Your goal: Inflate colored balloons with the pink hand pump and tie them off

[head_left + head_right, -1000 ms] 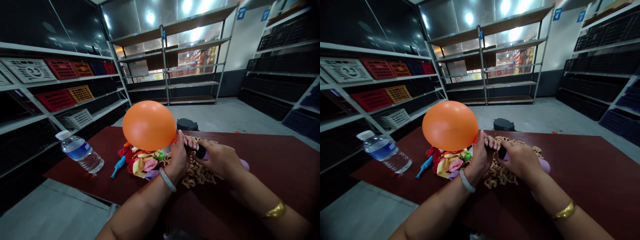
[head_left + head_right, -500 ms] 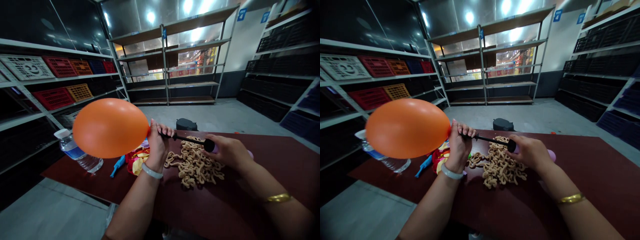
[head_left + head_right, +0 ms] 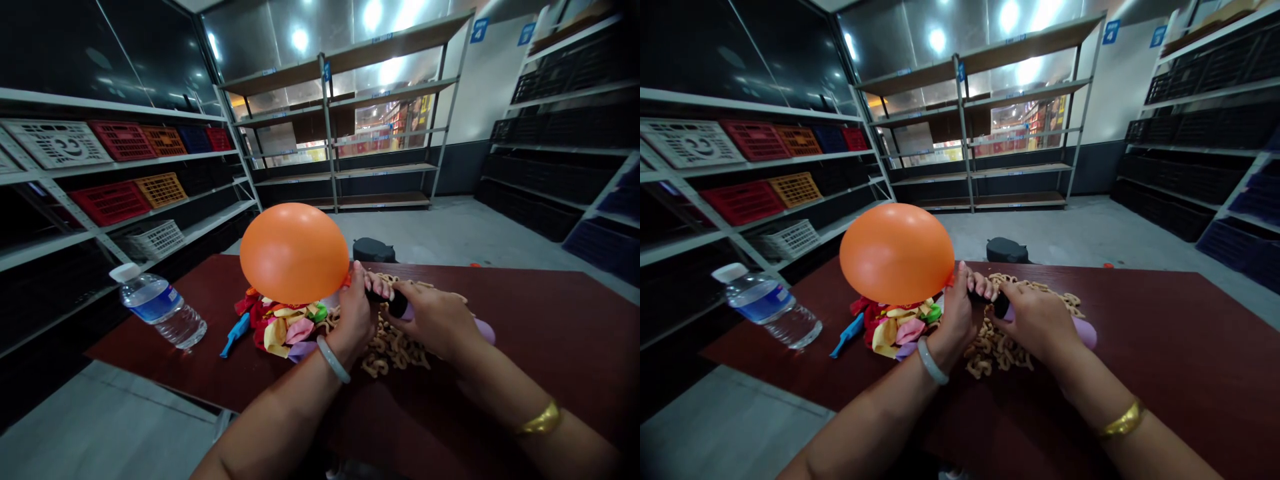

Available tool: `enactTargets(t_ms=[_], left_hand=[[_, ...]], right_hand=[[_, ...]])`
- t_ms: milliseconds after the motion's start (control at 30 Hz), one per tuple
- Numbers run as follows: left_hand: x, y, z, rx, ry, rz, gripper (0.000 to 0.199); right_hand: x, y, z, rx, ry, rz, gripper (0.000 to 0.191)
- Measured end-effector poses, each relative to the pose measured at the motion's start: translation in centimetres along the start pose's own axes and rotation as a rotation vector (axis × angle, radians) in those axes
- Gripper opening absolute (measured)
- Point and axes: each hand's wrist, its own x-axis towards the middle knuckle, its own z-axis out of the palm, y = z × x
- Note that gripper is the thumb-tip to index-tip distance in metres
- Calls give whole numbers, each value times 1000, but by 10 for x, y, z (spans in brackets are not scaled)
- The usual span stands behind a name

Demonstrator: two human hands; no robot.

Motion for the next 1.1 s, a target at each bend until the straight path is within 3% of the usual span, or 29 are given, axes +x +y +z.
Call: enactTargets(t_ms=[167,400,500,633,900,1100], left_hand=[[-3,8,6,0,-18,61,42],[12,65,-3,-37,-29,250,43],[19,75,-10,-58,-6,284,44],[22,63,-10,-92,12,237,45],[4,15,2,-29,-45,47,47],[-2,2,5,15,-67,54,50]], right_hand=[[1,-1,-3,74,-5,-21,51],[6,37,-2,68,31,-72,55],[6,51,1,-1,49,-55,52],[4,46,5,-46,22,-24,49],[1,9,2,7,20,-29,53],[1,-1,-2,57,41,-32,52]])
